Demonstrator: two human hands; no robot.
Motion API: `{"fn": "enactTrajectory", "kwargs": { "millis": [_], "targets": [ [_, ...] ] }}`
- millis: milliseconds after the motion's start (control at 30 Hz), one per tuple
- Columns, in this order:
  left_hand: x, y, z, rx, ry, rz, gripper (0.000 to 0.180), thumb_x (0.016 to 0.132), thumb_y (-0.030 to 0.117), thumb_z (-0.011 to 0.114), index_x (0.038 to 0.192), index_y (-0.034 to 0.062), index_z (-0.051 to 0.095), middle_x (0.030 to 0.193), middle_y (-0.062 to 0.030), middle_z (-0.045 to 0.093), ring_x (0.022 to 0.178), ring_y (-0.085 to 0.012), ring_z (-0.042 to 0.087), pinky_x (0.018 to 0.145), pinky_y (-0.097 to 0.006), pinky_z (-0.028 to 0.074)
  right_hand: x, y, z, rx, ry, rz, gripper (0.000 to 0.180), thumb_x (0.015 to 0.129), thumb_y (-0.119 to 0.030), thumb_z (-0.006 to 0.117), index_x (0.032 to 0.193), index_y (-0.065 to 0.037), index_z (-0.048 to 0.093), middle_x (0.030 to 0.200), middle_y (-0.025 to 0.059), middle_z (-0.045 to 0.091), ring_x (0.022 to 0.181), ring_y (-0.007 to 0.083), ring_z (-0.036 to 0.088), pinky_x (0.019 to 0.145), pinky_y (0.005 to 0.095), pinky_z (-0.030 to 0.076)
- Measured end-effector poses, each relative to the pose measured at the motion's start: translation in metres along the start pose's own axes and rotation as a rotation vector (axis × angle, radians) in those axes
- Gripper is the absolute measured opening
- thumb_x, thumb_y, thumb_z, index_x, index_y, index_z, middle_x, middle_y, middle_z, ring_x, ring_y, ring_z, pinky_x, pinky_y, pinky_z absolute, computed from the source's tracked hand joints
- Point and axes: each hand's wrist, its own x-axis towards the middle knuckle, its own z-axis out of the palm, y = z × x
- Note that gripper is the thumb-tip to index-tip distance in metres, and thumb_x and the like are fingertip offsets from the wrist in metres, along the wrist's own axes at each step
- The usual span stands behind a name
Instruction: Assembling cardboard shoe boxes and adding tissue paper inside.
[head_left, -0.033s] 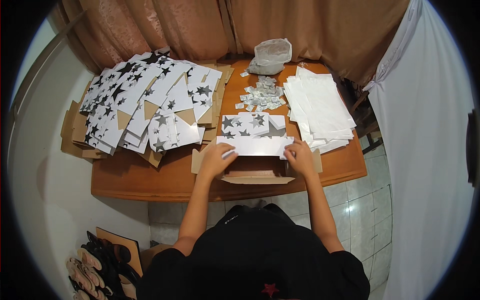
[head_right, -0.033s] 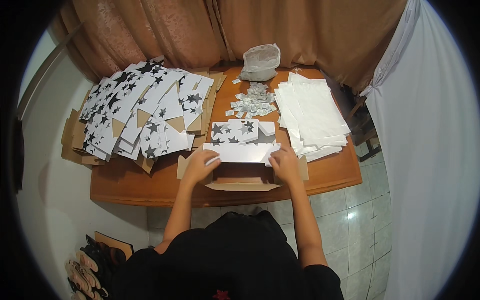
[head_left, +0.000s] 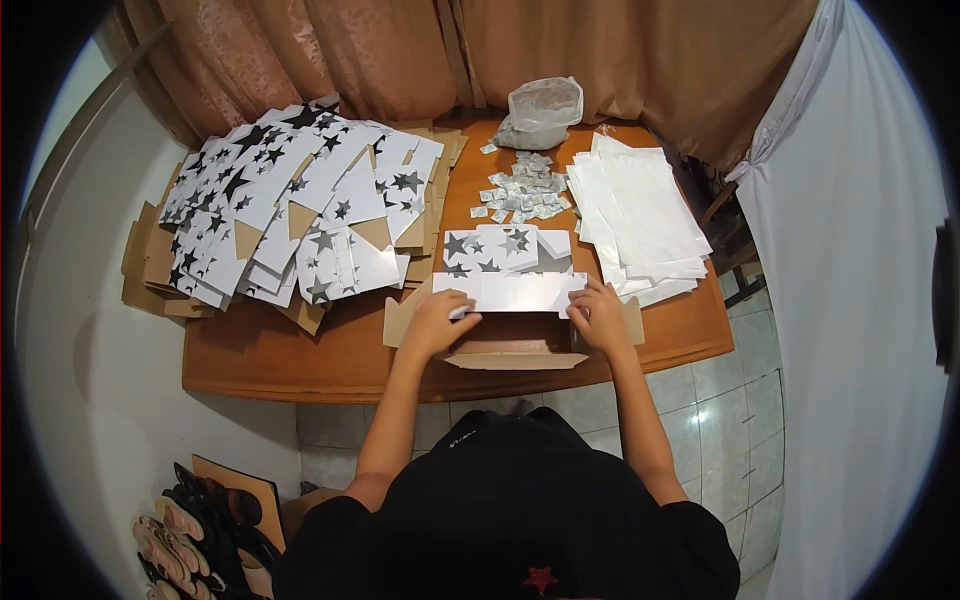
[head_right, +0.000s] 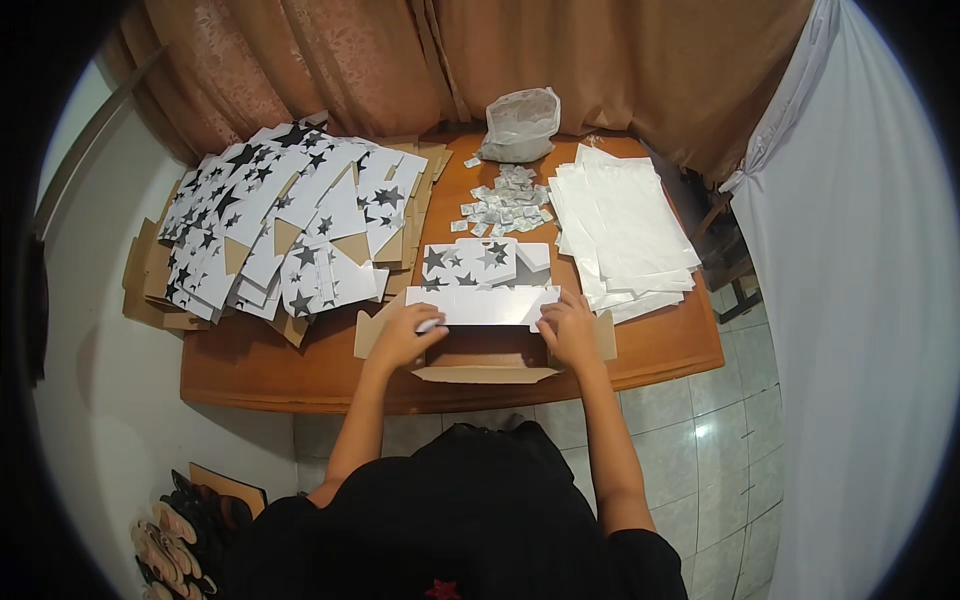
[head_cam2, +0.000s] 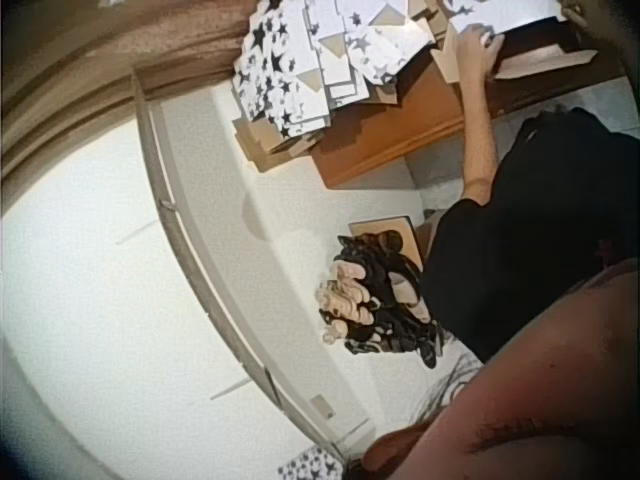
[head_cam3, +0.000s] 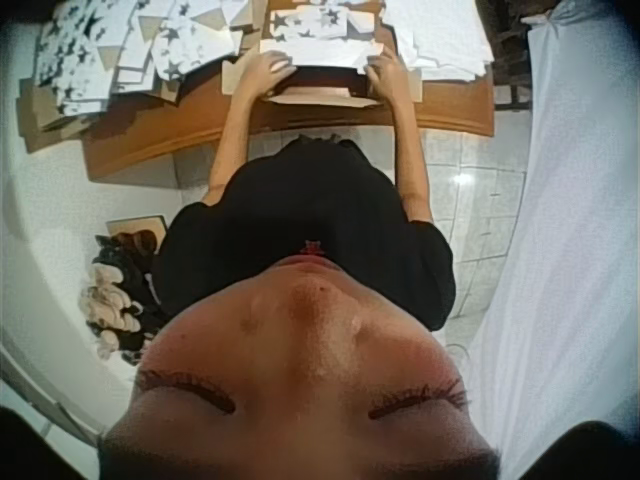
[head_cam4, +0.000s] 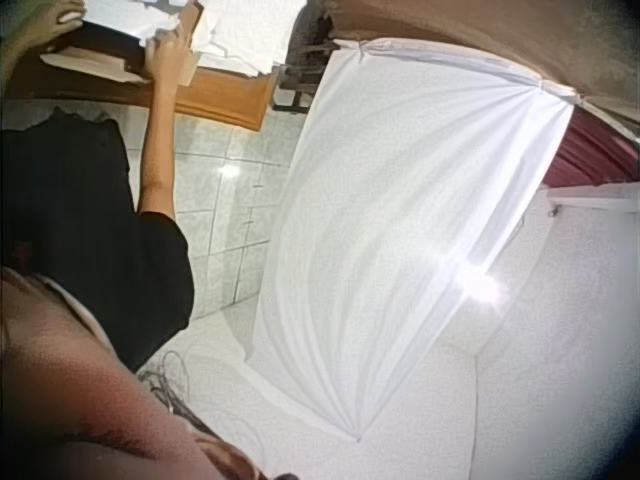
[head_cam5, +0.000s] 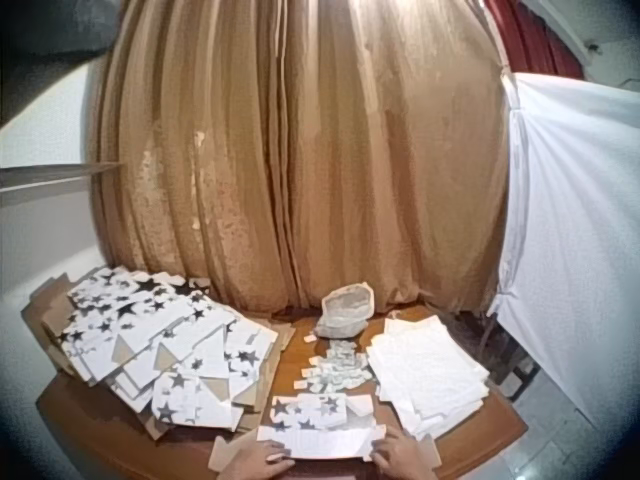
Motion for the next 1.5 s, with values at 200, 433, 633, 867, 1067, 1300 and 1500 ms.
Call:
{"fn": "enactTrajectory", "kwargs": {
  "millis": [200, 433, 633, 867, 1067, 1300, 1500],
  "targets": [
    [-0.008, -0.006, 0.018, 0.135, -0.251, -0.084, 0.084, 0.057, 0.058, 0.070, 0.124, 0.0109, 0.051, 0.142, -0.0202, 0.022, 0.132, -0.0398, 0.014, 0.106, -0.055, 0.010, -0.011, -0.028, -0.047, -0.301, 0.449, 0.220, 0.018, 0.076, -0.018, 0.062, 0.088, -0.004, 0.062, 0.100, 0.0129, 0.059, 0.107, 0.0272, 0.049, 0.093, 0.0497, 0.033],
    [-0.006, -0.002, 0.031, 0.323, -0.462, -0.138, 0.121, 0.046, 0.074, 0.065, 0.139, 0.0079, 0.025, 0.146, -0.0228, -0.003, 0.133, -0.0433, -0.007, 0.104, -0.058, 0.004, -0.037, 0.021, -0.051, 0.684, 0.096, 0.478, 0.030, 0.085, -0.017, 0.052, 0.110, -0.001, 0.055, 0.103, 0.0075, 0.057, 0.099, 0.0211, 0.052, 0.088, 0.0312, 0.039],
    [-0.011, -0.007, 0.035, 0.286, -0.428, -0.154, 0.124, 0.045, 0.075, 0.065, 0.141, 0.0090, 0.020, 0.146, -0.0218, -0.008, 0.133, -0.0426, -0.011, 0.103, -0.059, 0.003, -0.001, -0.019, -0.037, 0.977, 0.098, 0.298, 0.054, 0.079, -0.013, 0.055, 0.129, -0.005, 0.036, 0.134, 0.0085, 0.034, 0.119, 0.0212, 0.038, 0.098, 0.0319, 0.030],
    [-0.016, 0.000, 0.032, 0.207, -0.389, -0.140, 0.108, 0.052, 0.070, 0.065, 0.136, 0.0090, 0.034, 0.146, -0.0223, -0.008, 0.132, -0.0442, -0.014, 0.103, -0.058, 0.001, -0.001, -0.015, 0.014, 0.280, -0.152, 0.168, 0.058, 0.070, -0.007, 0.063, 0.123, -0.005, 0.039, 0.136, 0.0203, 0.023, 0.127, 0.0382, 0.025, 0.102, 0.0433, 0.026],
    [-0.022, 0.004, 0.037, 0.331, -0.280, -0.152, 0.098, 0.056, 0.071, 0.061, 0.128, 0.0071, 0.046, 0.145, -0.0246, -0.009, 0.131, -0.0455, -0.016, 0.103, -0.057, -0.003, 0.004, -0.043, 0.031, -0.112, 0.044, 0.172, 0.080, 0.058, -0.016, 0.079, 0.124, -0.003, 0.037, 0.135, 0.0249, 0.021, 0.121, 0.0430, 0.029, 0.098, 0.0482, 0.029],
    [-0.021, 0.001, 0.040, 0.353, -0.253, -0.118, 0.101, 0.056, 0.073, 0.059, 0.130, 0.0066, 0.043, 0.144, -0.0263, -0.011, 0.131, -0.0456, -0.016, 0.103, -0.057, -0.003, 0.020, -0.049, 0.040, -0.265, -0.109, 0.617, 0.105, 0.049, -0.018, 0.085, 0.133, -0.007, 0.024, 0.135, 0.0218, 0.021, 0.119, 0.0400, 0.035, 0.091, 0.0467, 0.039],
    [-0.025, 0.004, 0.036, 0.334, -0.206, -0.110, 0.096, 0.057, 0.068, 0.062, 0.130, 0.0077, 0.044, 0.145, -0.0256, -0.005, 0.132, -0.0450, -0.012, 0.104, -0.057, -0.002, 0.021, -0.045, 0.044, -0.289, -0.143, 0.653, 0.102, 0.052, -0.027, 0.083, 0.134, -0.007, 0.025, 0.132, 0.0216, 0.027, 0.114, 0.0386, 0.040, 0.088, 0.0475, 0.040]
  ]
}}
